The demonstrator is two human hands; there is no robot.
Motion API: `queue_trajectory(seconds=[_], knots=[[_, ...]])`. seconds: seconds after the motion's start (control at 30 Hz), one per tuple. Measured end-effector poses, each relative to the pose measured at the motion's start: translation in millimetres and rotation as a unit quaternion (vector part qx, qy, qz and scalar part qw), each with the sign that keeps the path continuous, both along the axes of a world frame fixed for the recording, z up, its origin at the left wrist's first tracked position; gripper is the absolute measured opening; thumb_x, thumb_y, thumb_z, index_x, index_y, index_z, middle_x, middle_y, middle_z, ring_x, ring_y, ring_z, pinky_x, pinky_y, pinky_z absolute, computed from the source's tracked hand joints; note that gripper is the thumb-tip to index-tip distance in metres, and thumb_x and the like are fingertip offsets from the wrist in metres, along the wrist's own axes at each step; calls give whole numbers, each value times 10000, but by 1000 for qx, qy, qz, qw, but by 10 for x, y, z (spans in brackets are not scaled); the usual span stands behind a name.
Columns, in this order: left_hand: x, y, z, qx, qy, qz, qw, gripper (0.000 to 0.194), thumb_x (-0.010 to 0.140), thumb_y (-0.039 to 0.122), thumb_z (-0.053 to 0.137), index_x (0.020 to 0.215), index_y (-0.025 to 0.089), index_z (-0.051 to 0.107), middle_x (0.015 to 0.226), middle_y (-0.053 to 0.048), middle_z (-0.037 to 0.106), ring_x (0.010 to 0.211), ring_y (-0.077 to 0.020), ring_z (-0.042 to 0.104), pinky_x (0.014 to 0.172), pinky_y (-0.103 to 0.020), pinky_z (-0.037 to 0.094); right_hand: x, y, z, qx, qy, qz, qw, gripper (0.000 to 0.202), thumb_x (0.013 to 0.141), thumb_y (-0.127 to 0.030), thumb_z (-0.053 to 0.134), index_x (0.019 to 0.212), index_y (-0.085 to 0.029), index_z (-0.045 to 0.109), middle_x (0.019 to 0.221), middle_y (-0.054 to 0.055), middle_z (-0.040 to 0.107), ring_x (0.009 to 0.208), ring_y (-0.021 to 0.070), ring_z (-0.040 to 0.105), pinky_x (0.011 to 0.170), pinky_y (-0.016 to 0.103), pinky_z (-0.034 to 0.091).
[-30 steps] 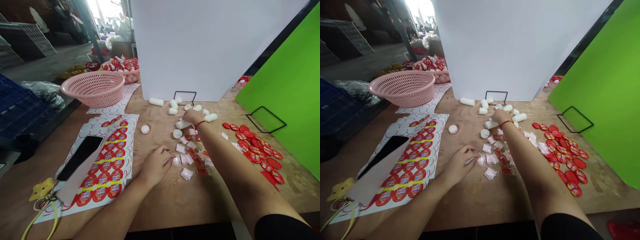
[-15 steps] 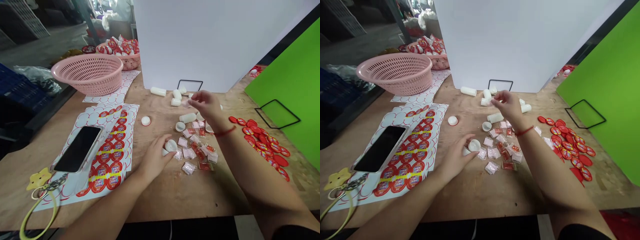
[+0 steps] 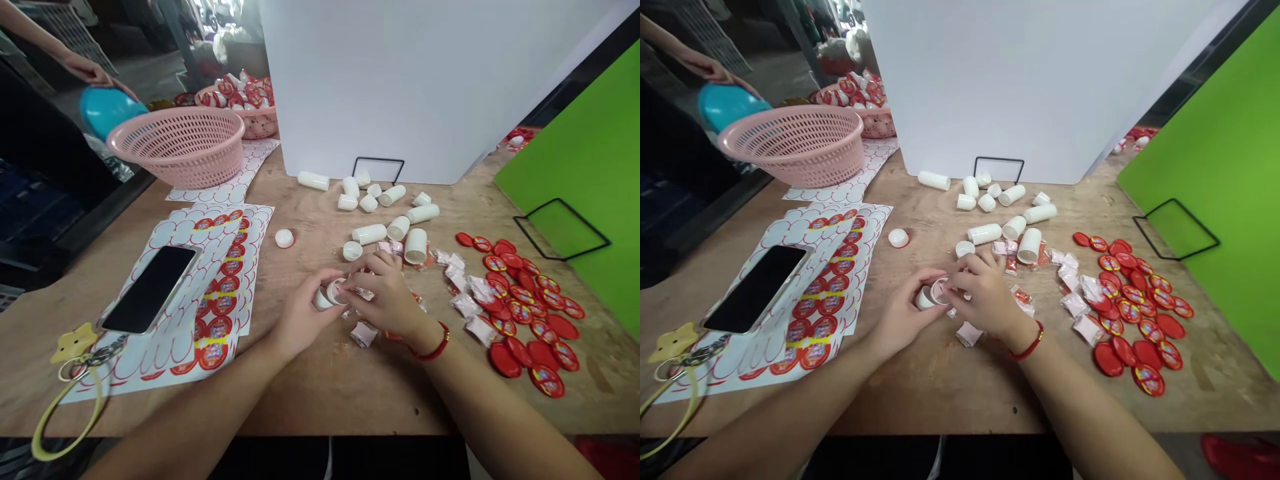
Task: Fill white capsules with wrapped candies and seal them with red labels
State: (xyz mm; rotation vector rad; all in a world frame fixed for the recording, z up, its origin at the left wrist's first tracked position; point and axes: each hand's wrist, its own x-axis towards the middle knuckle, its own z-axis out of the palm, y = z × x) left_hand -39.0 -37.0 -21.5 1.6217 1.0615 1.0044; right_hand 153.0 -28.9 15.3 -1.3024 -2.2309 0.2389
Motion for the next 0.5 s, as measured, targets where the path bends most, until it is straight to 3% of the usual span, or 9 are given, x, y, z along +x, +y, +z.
queue_trajectory(seconds=[0.1,0.23,0.27,0.4,0.5], knots=[[-10,1,-4,40,28,5,999,281,836,290,759,1088,243,645,1077,-20,727,973,-179,676,860,-302,520,217,84,45,-23,18,8,1000,271,965,-446,579,934,-291,799,993,62,662,956,244,580,886,431,392],[-58,40,-24,56,48,17,997,206,865,354,736,998,228,642,1013,-17,737,928,-174,682,813,-290,518,483,240,-71,-35,-50,-173,983,247,954,-350,572,1050,-258,781,1117,81,709,1000,297,583,867,459,373],[-76,51,-27,54,51,14,997,210,863,362,739,992,226,644,1016,-21,740,935,-177,685,814,-293,520,521,271,-126,-46,-84,-193,977,254,949,-344,578,1085,-264,776,1154,83,716,1006,312,573,863,467,366],[-138,77,-25,66,43,-7,997,211,852,368,756,973,219,668,1059,-37,751,992,-189,694,869,-314,526,556,327,-313,-76,-149,-167,972,282,976,-333,540,1065,-254,796,1112,86,758,972,318,554,844,465,371],[-156,87,-6,87,35,-27,995,163,869,350,744,932,212,685,1080,-39,754,1017,-183,696,918,-327,522,495,294,-301,-22,-119,-186,975,269,980,-308,549,978,-245,811,1025,87,777,962,320,560,849,481,369]])
